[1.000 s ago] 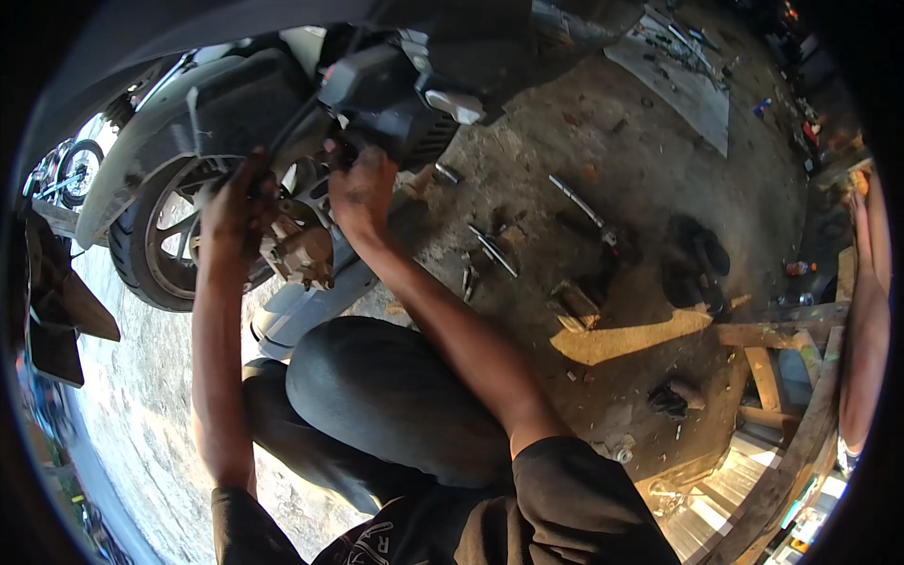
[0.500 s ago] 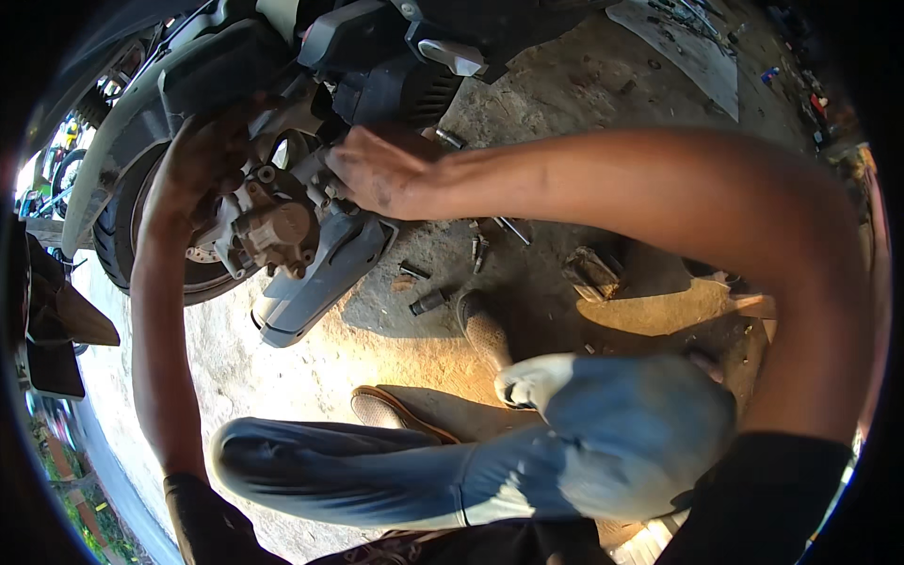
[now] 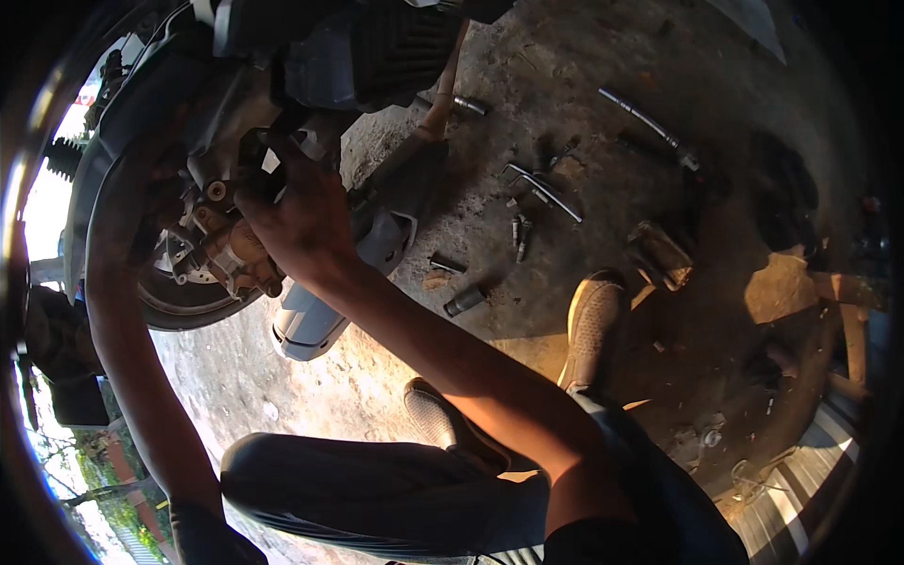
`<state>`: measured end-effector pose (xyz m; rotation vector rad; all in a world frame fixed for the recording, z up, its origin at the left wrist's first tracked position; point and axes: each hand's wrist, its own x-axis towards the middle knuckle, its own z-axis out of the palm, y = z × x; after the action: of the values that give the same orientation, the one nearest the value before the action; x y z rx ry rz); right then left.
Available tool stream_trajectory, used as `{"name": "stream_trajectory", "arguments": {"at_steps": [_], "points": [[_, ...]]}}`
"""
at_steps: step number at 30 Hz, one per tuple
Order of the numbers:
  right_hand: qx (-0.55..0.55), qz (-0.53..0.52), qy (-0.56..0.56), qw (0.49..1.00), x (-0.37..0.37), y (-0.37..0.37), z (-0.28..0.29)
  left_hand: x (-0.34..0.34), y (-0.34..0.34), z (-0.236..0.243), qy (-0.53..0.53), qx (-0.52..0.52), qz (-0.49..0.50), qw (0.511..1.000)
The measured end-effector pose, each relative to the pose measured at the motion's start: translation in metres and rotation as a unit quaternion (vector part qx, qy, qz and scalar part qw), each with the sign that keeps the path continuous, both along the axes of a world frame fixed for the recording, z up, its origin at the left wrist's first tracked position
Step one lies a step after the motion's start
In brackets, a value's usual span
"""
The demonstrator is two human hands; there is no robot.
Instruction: Repairing and inspecting the rear mechanical components of a motorcycle using power and hand tools.
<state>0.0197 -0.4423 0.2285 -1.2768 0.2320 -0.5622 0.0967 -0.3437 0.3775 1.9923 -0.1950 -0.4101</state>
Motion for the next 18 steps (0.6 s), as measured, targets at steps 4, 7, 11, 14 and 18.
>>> {"name": "stream_trajectory", "arguments": {"at_steps": [4, 7, 11, 14, 18], "points": [[-0.014, 0.030, 0.024, 0.999, 0.006, -0.004, 0.002, -0.007, -0.008, -0.002, -0.037, 0.039, 0.066, 0.996], [-0.074, 0.049, 0.011, 0.996, 0.021, -0.011, 0.006, -0.007, -0.011, -0.008, -0.050, 0.014, 0.089, 0.995], [-0.055, 0.129, -0.039, 0.989, 0.042, -0.022, 0.006, -0.004, -0.007, -0.008, -0.007, 0.013, 0.052, 0.999], [0.112, 0.203, -0.114, 0.966, 0.045, -0.019, 0.004, -0.003, -0.008, -0.017, -0.008, 0.004, 0.029, 1.000], [0.170, 0.240, -0.089, 0.952, 0.039, -0.015, -0.004, -0.002, -0.015, -0.035, 0.003, 0.040, 0.093, 0.995]]}}
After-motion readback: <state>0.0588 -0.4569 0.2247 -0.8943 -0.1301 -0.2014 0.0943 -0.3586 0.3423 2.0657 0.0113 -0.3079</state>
